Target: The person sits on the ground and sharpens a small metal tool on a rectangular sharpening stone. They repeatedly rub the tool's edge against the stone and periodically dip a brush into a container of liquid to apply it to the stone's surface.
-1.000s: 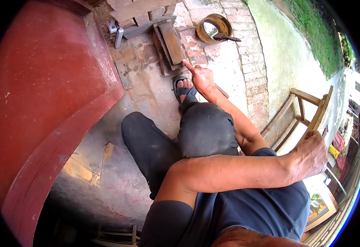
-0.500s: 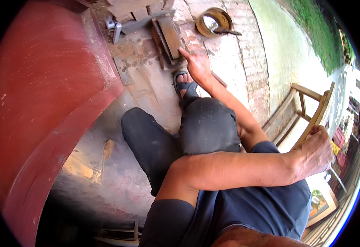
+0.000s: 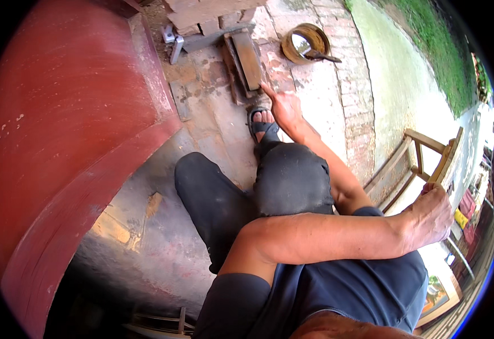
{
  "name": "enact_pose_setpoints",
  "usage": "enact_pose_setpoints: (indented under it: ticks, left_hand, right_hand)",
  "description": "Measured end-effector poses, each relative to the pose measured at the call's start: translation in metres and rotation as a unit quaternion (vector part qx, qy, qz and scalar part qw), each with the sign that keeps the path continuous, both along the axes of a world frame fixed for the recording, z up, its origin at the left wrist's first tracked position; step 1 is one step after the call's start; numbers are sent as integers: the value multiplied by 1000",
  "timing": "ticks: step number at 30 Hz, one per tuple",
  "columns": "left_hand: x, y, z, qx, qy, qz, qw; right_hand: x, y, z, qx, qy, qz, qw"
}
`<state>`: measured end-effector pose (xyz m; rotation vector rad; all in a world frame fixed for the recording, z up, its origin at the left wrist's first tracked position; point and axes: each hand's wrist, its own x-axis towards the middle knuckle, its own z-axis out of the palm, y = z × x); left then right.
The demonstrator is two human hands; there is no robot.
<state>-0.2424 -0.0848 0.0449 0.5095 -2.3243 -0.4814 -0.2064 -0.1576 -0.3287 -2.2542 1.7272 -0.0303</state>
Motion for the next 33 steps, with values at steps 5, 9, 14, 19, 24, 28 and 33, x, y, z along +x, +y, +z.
enact_pose_setpoints:
  ticks: [5,9,14,19,24,28,33]
  left_hand:
    - [-2,-1,8,5,-55,-32,998]
    - [-1,2,3,25,14,-14,999]
    - [4,-2,11,-7,-36,28,999]
    - [-4,11,2,-30,-17,103,994]
    - [5,-2,5,-30,-6,51,998]
    - [-9,-3,9,51,-38,-93,994]
    - [1,-4,10,-12,-27,6,1000]
  right_hand:
    - [11,-28,-8,-41,-11,1,999]
    - [3,-12,-6,9,9,-8,1000]
    - [2,-18,-7,-20,-1,-13,1000]
    - [-1,-6,-8,4,12,-9,1000]
    - [6,-19,-5,-10,-22,-19,1000]
    - [6,-22,-5,-15,-23,-8,1000]
    - [-1,-10,-1,-46,-14,-5,999]
